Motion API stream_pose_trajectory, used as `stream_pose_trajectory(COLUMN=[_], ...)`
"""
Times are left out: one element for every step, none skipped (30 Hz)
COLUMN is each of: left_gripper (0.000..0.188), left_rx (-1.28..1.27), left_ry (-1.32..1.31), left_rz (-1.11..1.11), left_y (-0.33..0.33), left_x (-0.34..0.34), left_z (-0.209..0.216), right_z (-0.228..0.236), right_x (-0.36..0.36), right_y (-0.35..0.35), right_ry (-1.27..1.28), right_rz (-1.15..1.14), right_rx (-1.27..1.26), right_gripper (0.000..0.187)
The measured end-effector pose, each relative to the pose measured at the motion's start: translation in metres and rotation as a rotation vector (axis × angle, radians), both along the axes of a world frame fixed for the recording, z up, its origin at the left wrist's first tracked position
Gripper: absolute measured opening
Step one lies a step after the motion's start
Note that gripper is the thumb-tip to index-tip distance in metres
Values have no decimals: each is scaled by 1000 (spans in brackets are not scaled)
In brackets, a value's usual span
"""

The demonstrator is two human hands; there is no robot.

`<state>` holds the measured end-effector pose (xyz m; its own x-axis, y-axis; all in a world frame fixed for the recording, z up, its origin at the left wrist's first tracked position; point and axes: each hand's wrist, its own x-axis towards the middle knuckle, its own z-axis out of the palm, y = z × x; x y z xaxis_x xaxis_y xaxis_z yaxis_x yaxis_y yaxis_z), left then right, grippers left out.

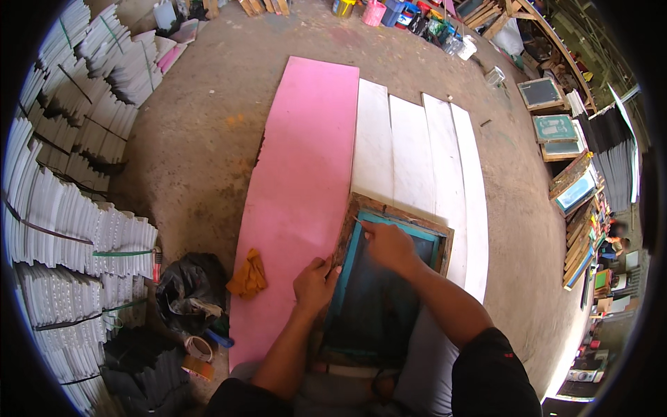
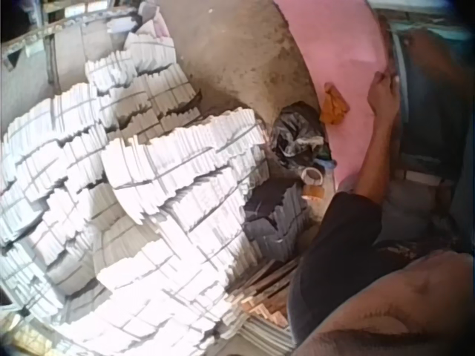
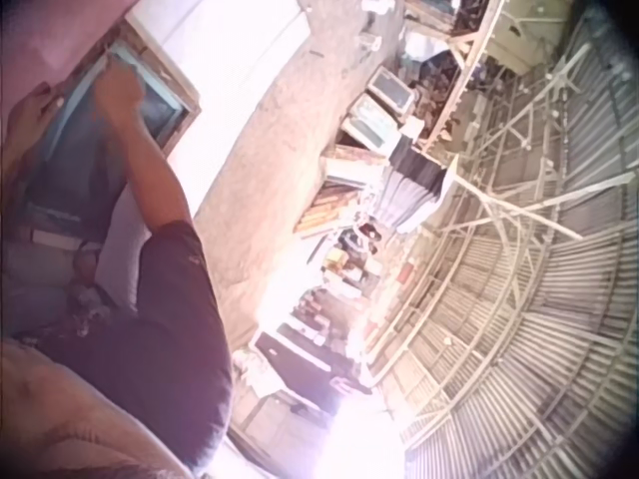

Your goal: The person sits on the floor and uses a screwdriver to work on the edge of a wooden frame placed on a pink board. The person continues to adjust the frame's edge throughout the clip.

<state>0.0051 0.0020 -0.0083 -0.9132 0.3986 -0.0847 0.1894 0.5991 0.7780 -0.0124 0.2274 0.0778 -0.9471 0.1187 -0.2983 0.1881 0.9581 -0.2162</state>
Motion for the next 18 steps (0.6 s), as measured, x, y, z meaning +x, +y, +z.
stream_pose_trajectory(left_gripper=[40,39,39,40,40,40,40,40,41,41,41,41,42,42,42,42,43,43], left_rx=[5,11,20,28,36,32,28,24,20,15,11,4,-1,-7,5,17,29,28], left_ry=[-22,-43,-34,-25,-15,-16,-16,-17,-22,-29,-35,-51,-67,-83,-70,-58,-46,-57], left_rz=[1,1,5,10,15,13,12,12,10,6,2,3,3,2,5,8,10,3], left_y=[1,2,1,0,-2,-2,-2,-2,0,1,2,1,1,0,-1,-3,-4,-4], left_x=[-1,-2,-2,-2,-3,-3,-2,-2,-2,-2,-2,-3,-3,-3,-4,-3,-3,-3], left_z=[4,6,5,4,2,0,-3,-5,-4,-1,1,2,3,3,1,-3,-5,-2], right_z=[-4,-6,-5,-1,1,1,1,0,-8,-22,-34,-39,-43,-45,-44,-39,-38,-41], right_x=[1,3,5,9,12,13,14,15,20,25,28,27,25,24,18,13,9,9], right_y=[10,16,12,7,2,0,-1,-3,3,13,21,22,23,24,22,19,16,16], right_ry=[24,49,30,11,-8,-9,-11,-13,35,83,131,137,143,150,164,179,194,216], right_rz=[-31,-62,-50,-38,-25,-44,-63,-82,-109,-137,-165,-193,-222,-251,-221,-191,-161,-165], right_rx=[-76,-152,-67,18,103,104,104,103,-7,-117,-228,-311,-393,-475,-454,-432,-410,-440], right_gripper=[48,46,45,43,42,41,41,41,41,41,41,41,41,41,41,41,40,41])
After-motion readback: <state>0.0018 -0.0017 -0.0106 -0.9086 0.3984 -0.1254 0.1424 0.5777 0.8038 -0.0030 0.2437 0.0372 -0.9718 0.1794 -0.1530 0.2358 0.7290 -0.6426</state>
